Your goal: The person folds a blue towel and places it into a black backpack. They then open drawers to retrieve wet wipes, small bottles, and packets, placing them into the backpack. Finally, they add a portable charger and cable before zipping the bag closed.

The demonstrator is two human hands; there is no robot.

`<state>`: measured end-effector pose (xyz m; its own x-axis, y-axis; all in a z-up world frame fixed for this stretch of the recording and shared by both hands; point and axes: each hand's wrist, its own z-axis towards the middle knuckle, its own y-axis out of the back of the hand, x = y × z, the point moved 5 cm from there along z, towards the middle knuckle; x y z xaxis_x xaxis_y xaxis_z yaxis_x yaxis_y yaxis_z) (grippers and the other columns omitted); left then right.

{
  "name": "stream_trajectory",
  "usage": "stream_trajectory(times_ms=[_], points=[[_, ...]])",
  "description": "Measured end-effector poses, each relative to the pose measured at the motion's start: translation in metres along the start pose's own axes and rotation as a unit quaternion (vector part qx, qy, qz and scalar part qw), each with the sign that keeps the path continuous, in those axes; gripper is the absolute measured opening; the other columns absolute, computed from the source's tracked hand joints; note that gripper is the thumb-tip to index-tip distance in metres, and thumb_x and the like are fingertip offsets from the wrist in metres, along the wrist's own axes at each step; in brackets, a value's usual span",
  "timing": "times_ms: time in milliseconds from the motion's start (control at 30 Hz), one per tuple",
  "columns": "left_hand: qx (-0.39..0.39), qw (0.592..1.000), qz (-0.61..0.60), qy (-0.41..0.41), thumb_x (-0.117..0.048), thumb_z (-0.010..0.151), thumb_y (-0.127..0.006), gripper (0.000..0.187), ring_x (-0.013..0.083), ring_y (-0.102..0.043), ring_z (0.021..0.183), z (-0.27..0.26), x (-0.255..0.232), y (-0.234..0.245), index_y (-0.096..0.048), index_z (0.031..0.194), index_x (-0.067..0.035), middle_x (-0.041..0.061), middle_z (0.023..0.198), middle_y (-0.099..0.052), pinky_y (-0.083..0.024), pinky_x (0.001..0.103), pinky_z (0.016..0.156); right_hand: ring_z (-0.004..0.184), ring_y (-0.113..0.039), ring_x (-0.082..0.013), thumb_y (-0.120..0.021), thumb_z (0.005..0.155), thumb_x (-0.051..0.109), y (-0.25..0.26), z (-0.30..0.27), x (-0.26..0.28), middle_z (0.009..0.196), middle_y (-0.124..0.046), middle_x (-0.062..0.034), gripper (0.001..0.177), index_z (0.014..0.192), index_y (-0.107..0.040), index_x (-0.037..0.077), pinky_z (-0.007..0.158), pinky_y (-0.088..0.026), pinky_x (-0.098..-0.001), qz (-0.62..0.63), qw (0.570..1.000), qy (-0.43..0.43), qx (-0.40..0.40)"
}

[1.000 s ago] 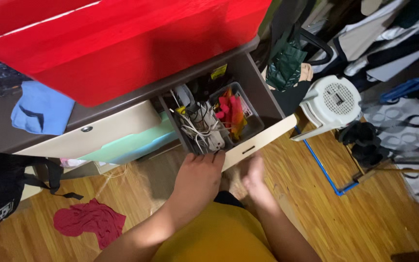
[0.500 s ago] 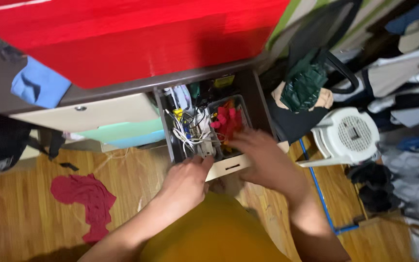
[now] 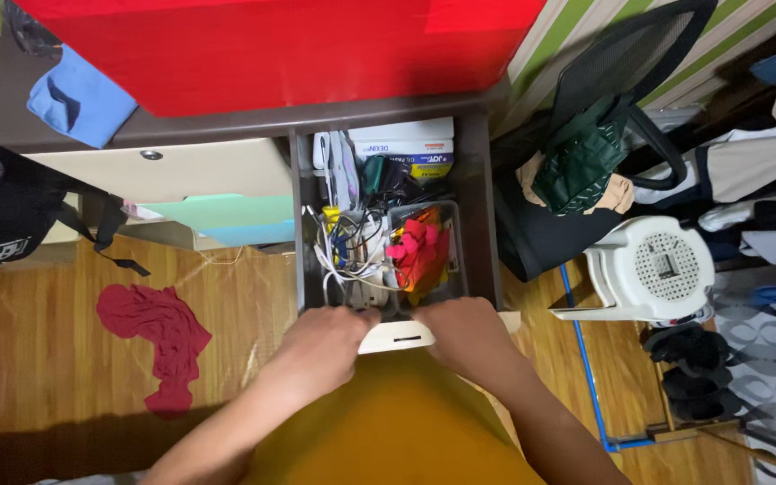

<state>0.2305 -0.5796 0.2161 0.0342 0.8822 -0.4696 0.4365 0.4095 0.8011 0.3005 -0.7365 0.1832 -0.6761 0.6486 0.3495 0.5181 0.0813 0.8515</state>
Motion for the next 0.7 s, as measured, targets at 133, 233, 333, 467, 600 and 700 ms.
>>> stream_trajectory(times_ms=[133, 233, 333, 467, 600, 700], points=[[0.012, 1.000, -0.016, 0.009, 0.004, 0.075, -0.063, 0.045, 0.0415, -0.070, 0.089, 0.003, 0.001, -0.009, -0.068, 0.119, -0.005, 0.022, 0.090, -0.072, -0.056, 0.051, 0.080, 0.082, -0.071, -0.0336, -0.073, 0.073, 0.015, -0.004, -0.005, -0.005, 0.080, -0.073, -0.0106, 0.028, 0.101, -0.075, 0.017, 0.071, -0.054, -0.0487, 0.033, 0.998, 0.002, -0.049], [0.103, 0.994, -0.030, -0.013, -0.012, 0.073, -0.078, 0.064, 0.0387, -0.068, 0.095, 0.002, 0.003, 0.007, -0.060, 0.134, -0.004, 0.023, 0.098, -0.071, -0.055, 0.048, 0.086, 0.086, -0.071, -0.0328, -0.072, 0.076, 0.016, -0.005, -0.007, -0.007, 0.083, -0.073, -0.0098, 0.022, 0.098, -0.076, 0.017, 0.075, -0.054, -0.0479, 0.027, 0.999, -0.020, -0.032], [0.091, 0.990, -0.107, -0.019, -0.021, 0.078, -0.078, 0.049, 0.0274, -0.073, 0.097, 0.002, 0.020, 0.057, -0.070, 0.126, -0.018, 0.009, 0.109, -0.077, -0.054, 0.040, 0.091, 0.087, -0.071, -0.0337, -0.075, 0.070, 0.015, -0.004, -0.009, -0.002, 0.085, -0.074, -0.0125, 0.036, 0.106, -0.075, 0.013, 0.076, -0.054, -0.0487, 0.037, 0.998, 0.008, -0.056], [-0.114, 0.990, -0.023, -0.084, -0.012, 0.083, -0.073, 0.026, 0.0266, -0.076, 0.102, 0.030, 0.040, 0.138, -0.078, 0.108, -0.016, 0.007, 0.110, -0.080, -0.059, 0.037, 0.094, 0.090, -0.070, -0.0332, -0.075, 0.071, 0.013, -0.004, -0.005, -0.001, 0.089, -0.074, -0.0121, 0.038, 0.109, -0.075, 0.015, 0.079, -0.054, -0.0479, 0.022, 0.999, -0.022, -0.027], [-0.027, 0.995, 0.034, -0.087, -0.020, 0.069, -0.087, 0.049, 0.0315, -0.068, 0.109, 0.065, 0.042, 0.125, -0.076, 0.116, -0.016, 0.011, 0.116, -0.074, -0.052, 0.041, 0.099, 0.092, -0.070, -0.0329, -0.073, 0.070, 0.010, -0.001, -0.005, 0.000, 0.093, -0.075, -0.0108, 0.041, 0.111, -0.075, 0.014, 0.081, -0.053, -0.0469, 0.045, 0.998, -0.029, -0.037], [0.021, 0.978, 0.102, -0.181, -0.033, 0.047, -0.099, 0.088, 0.0364, -0.062, 0.117, 0.084, 0.021, 0.078, -0.073, 0.129, -0.019, 0.015, 0.127, -0.068, -0.043, 0.048, 0.102, 0.096, -0.069, -0.0332, -0.073, 0.066, 0.007, 0.001, -0.006, 0.000, 0.098, -0.074, -0.0110, 0.046, 0.111, -0.073, 0.012, 0.084, -0.053, -0.0463, 0.067, 0.997, -0.021, -0.044]])
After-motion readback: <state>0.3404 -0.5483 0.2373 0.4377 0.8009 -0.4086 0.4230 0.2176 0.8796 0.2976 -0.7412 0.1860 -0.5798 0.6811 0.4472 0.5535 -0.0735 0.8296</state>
